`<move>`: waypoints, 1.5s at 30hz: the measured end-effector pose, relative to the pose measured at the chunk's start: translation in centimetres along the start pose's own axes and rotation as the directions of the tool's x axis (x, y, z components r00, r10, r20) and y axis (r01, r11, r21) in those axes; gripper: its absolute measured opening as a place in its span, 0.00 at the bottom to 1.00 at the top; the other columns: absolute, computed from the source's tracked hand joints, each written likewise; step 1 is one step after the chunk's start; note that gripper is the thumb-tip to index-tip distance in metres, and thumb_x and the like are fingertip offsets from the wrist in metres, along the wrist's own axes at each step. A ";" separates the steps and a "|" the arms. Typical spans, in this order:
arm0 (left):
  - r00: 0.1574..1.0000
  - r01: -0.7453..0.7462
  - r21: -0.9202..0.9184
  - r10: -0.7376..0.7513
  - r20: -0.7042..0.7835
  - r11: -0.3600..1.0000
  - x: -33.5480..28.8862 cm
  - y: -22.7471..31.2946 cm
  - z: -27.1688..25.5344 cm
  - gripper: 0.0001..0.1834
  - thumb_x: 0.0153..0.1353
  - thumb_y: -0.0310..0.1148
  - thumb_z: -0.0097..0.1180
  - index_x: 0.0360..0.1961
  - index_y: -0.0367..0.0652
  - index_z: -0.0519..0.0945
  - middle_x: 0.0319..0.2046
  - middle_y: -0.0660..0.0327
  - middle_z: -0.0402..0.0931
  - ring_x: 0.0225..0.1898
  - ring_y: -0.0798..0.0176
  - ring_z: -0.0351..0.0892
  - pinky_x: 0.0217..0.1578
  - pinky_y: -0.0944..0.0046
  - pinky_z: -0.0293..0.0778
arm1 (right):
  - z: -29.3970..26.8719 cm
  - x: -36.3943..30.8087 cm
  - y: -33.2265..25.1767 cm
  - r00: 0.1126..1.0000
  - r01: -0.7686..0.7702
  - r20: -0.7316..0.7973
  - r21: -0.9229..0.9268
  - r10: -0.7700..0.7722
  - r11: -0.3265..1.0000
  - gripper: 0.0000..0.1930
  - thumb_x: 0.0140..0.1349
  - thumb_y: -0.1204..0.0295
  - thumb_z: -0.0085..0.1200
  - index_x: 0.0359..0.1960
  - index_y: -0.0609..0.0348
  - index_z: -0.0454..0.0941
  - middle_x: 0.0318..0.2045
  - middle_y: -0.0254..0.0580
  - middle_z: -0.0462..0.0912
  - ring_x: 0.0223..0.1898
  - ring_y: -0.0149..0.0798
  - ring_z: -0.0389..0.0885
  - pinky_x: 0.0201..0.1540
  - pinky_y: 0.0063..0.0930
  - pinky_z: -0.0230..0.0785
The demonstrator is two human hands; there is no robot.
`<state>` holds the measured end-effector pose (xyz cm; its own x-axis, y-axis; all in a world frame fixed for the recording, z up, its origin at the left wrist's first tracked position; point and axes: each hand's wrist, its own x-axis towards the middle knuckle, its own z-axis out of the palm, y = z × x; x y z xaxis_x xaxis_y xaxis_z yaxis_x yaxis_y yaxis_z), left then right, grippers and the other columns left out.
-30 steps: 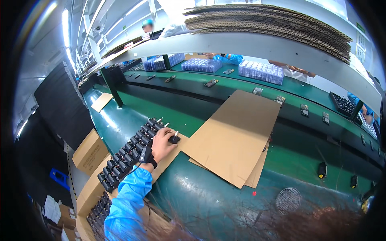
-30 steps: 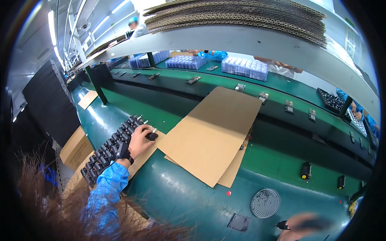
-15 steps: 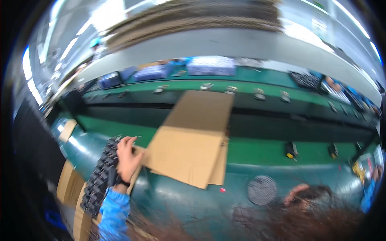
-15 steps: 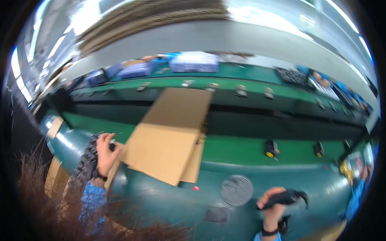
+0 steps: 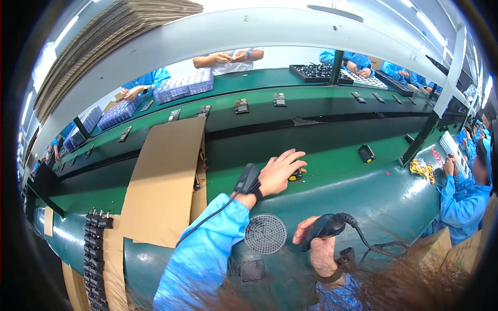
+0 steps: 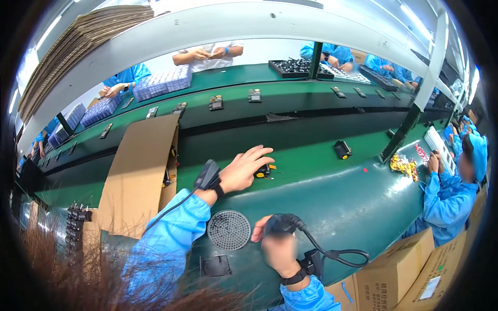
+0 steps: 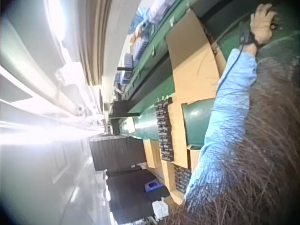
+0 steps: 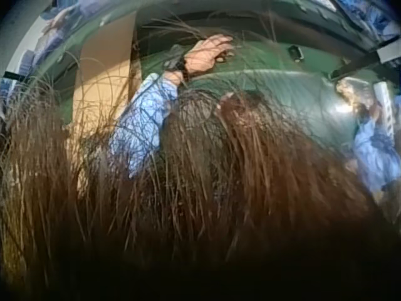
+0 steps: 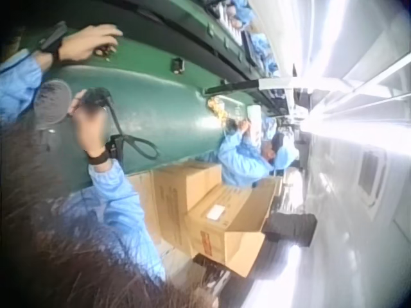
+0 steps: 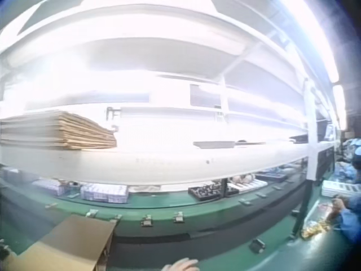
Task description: Use an electric screwdriver to secure components into small electronic device housings on a production line.
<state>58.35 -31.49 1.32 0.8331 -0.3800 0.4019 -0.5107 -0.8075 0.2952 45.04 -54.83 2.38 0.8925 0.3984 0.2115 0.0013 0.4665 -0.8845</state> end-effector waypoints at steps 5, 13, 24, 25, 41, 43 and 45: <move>0.994 0.000 0.152 -0.017 0.110 0.988 0.4 -1.8 0.4 0.26 0.52 0.22 0.64 0.54 0.54 0.81 0.55 0.65 0.77 0.60 0.55 0.75 0.52 0.49 0.74 | -0.7 0.2 0.1 1.000 -0.010 0.029 0.037 0.009 0.999 0.32 0.60 0.46 0.70 0.49 0.63 0.75 0.36 0.41 0.82 0.35 0.35 0.83 0.39 0.30 0.76; 0.956 0.293 0.024 -0.293 0.006 0.956 -9.2 7.3 -11.0 0.31 0.52 0.45 0.72 0.54 0.40 0.81 0.42 0.53 0.74 0.48 0.47 0.74 0.50 0.53 0.73 | -1.0 0.9 -0.9 0.990 0.069 -0.115 -0.091 -0.079 0.993 0.32 0.61 0.43 0.67 0.48 0.61 0.74 0.33 0.39 0.81 0.33 0.35 0.81 0.37 0.29 0.75; 0.946 0.296 0.054 -0.300 0.120 0.954 -23.4 17.5 -8.2 0.32 0.55 0.50 0.73 0.57 0.45 0.82 0.43 0.61 0.74 0.48 0.56 0.75 0.48 0.53 0.72 | 0.1 -0.1 0.2 0.991 0.082 -0.096 -0.151 -0.097 0.985 0.35 0.60 0.42 0.68 0.49 0.62 0.70 0.26 0.41 0.77 0.25 0.34 0.78 0.29 0.29 0.74; 0.949 0.291 0.045 -0.295 0.113 0.956 -23.3 17.5 -8.1 0.32 0.55 0.50 0.73 0.57 0.45 0.82 0.43 0.61 0.74 0.48 0.56 0.75 0.48 0.53 0.72 | 0.2 0.0 0.2 0.990 0.088 -0.096 -0.148 -0.103 0.985 0.37 0.59 0.40 0.68 0.49 0.62 0.69 0.24 0.40 0.76 0.24 0.34 0.77 0.29 0.29 0.73; 0.979 0.196 0.015 -0.197 0.054 0.980 -23.5 17.0 -7.3 0.32 0.57 0.48 0.72 0.59 0.42 0.82 0.41 0.62 0.73 0.48 0.58 0.73 0.49 0.55 0.69 | 3.9 0.8 -1.6 0.995 0.074 -0.060 -0.101 -0.080 0.992 0.42 0.58 0.28 0.57 0.47 0.60 0.65 0.22 0.37 0.72 0.20 0.32 0.73 0.26 0.30 0.72; 0.981 0.188 0.020 -0.189 0.054 0.982 -23.7 17.1 -7.1 0.32 0.57 0.48 0.72 0.59 0.42 0.82 0.41 0.62 0.73 0.49 0.58 0.73 0.49 0.54 0.69 | 4.0 0.9 -1.4 0.990 0.138 0.013 -0.175 -0.138 0.975 0.38 0.64 0.27 0.46 0.46 0.55 0.64 0.21 0.35 0.70 0.18 0.31 0.70 0.24 0.29 0.68; 0.973 0.210 -0.008 -0.208 0.105 0.978 -23.9 17.0 -6.8 0.33 0.57 0.48 0.71 0.60 0.42 0.81 0.45 0.60 0.74 0.52 0.57 0.73 0.51 0.54 0.69 | 4.3 0.9 -1.5 0.990 0.141 0.002 -0.169 -0.142 0.975 0.40 0.64 0.25 0.43 0.46 0.55 0.64 0.21 0.35 0.70 0.18 0.32 0.70 0.24 0.29 0.68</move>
<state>28.36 -33.07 2.60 0.9386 -0.2490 0.2389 -0.3264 -0.8654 0.3802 43.84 -51.76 5.68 0.8825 0.3293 0.3359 0.2031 0.3773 -0.9036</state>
